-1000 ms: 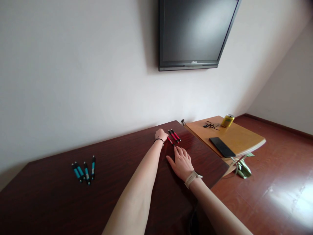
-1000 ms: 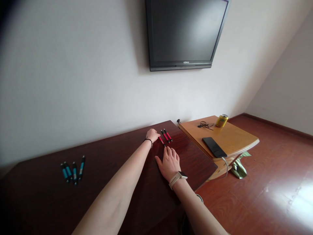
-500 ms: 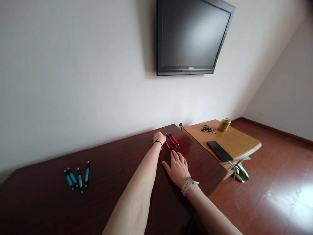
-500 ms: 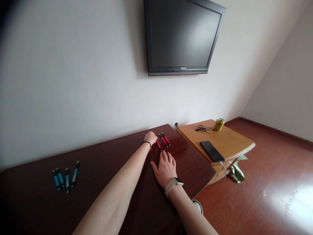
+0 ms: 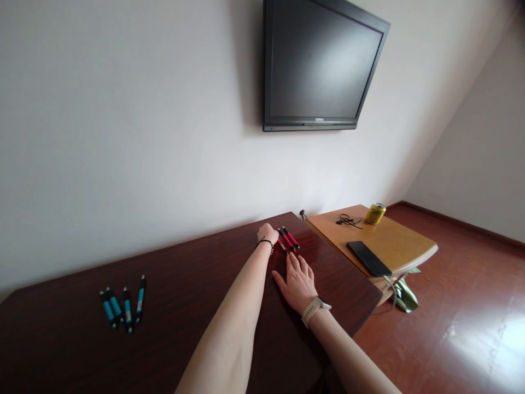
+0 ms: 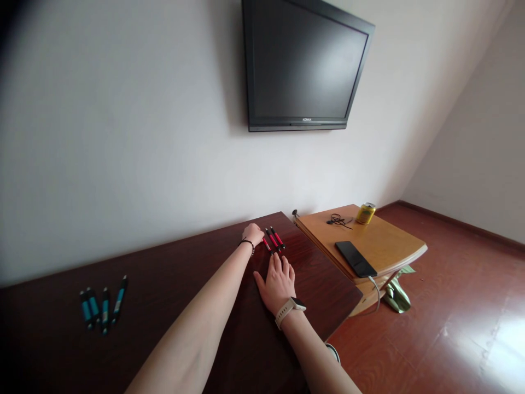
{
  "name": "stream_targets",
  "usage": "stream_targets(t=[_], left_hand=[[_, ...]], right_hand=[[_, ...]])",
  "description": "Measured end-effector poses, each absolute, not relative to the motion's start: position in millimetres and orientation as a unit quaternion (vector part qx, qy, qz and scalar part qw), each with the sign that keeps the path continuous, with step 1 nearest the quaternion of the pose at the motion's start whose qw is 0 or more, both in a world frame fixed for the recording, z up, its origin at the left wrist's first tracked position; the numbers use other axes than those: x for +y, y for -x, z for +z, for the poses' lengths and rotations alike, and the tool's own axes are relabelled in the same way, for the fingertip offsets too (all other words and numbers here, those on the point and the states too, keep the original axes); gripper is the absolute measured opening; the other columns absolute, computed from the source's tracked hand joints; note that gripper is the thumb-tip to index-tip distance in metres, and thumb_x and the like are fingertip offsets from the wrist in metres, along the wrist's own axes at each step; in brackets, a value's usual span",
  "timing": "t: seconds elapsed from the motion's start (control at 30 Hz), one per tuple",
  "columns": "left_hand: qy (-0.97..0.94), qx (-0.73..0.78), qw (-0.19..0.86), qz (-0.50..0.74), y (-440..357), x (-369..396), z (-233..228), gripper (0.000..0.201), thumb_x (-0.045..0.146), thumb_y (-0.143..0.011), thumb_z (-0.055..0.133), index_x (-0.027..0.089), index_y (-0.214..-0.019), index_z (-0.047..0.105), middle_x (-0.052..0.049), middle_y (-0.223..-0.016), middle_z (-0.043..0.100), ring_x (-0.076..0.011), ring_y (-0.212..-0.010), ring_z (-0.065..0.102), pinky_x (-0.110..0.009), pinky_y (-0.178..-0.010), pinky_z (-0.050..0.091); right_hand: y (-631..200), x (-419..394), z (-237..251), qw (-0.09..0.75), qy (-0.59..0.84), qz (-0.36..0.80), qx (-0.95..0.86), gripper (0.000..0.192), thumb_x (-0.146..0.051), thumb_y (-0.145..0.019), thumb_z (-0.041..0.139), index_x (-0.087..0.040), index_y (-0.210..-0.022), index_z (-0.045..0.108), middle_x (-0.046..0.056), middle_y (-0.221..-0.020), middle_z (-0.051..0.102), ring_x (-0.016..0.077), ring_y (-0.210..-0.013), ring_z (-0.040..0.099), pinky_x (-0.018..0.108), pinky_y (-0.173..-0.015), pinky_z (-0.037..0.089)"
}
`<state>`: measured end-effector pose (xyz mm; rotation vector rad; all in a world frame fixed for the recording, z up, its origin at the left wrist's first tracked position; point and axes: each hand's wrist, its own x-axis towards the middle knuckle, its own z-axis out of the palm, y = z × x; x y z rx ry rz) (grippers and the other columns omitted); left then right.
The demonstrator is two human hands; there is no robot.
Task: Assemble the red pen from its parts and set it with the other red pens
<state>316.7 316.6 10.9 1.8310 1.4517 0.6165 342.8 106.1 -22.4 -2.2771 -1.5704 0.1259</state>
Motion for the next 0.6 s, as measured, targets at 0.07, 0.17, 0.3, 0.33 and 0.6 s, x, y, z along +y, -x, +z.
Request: stream_targets(t=[0.07,0.17,0.3,0.33,0.6], left_hand=[[-0.711,0.558,0.355,0.239,-317.6,317.1,11.5,0.022,0.028,-0.077,0.085,0.018,-0.096,0.078,-0.017,-0.083,0.079,-0.0319,-0.099,0.079,-0.038,-0.087,0.059],[-0.713,0.555,0.353,0.241,-317.6,317.6,11.3,0.021,0.029,-0.078,0.084,0.019,-0.095,0.078,-0.016,-0.082,0.079,-0.0306,-0.095,0.079,-0.037,-0.085,0.059],[-0.715,0.558,0.348,0.237,-316.7,318.2,9.7,0.022,0.028,-0.078,0.083,0.018,-0.097,0.077,-0.015,-0.082,0.079,-0.0296,-0.095,0.079,-0.035,-0.085,0.057],[-0.715,0.560,0.346,0.236,-316.5,318.4,9.3,0.023,0.028,-0.078,0.083,0.018,-0.098,0.077,-0.015,-0.082,0.079,-0.0294,-0.095,0.079,-0.035,-0.085,0.057],[-0.719,0.569,0.330,0.226,-315.5,316.3,5.9,0.029,0.026,-0.083,0.078,0.018,-0.110,0.071,-0.014,-0.090,0.080,-0.0278,-0.099,0.077,-0.034,-0.088,0.054]], right_hand=[[-345.0,107.5,-23.5,0.189,0.803,0.038,-0.563,0.076,-0.058,-0.104,0.044,-0.011,-0.164,0.044,0.016,-0.171,0.037,0.0394,-0.160,0.027,0.056,-0.127,0.025],[-346.7,109.6,-24.5,0.194,0.802,0.031,-0.563,0.074,-0.057,-0.105,0.045,-0.012,-0.164,0.044,0.017,-0.171,0.038,0.0390,-0.160,0.028,0.056,-0.127,0.026],[-346.3,110.8,-24.3,0.182,0.804,0.031,-0.565,0.075,-0.056,-0.105,0.044,-0.010,-0.164,0.042,0.016,-0.172,0.037,0.0389,-0.160,0.027,0.055,-0.128,0.024],[-345.9,110.8,-24.1,0.178,0.804,0.030,-0.567,0.075,-0.056,-0.105,0.044,-0.010,-0.165,0.042,0.015,-0.172,0.036,0.0390,-0.160,0.027,0.054,-0.128,0.024],[-344.5,110.6,-24.3,0.169,0.807,0.029,-0.564,0.076,-0.057,-0.105,0.044,-0.010,-0.165,0.040,0.015,-0.173,0.034,0.0389,-0.161,0.025,0.055,-0.128,0.024]])
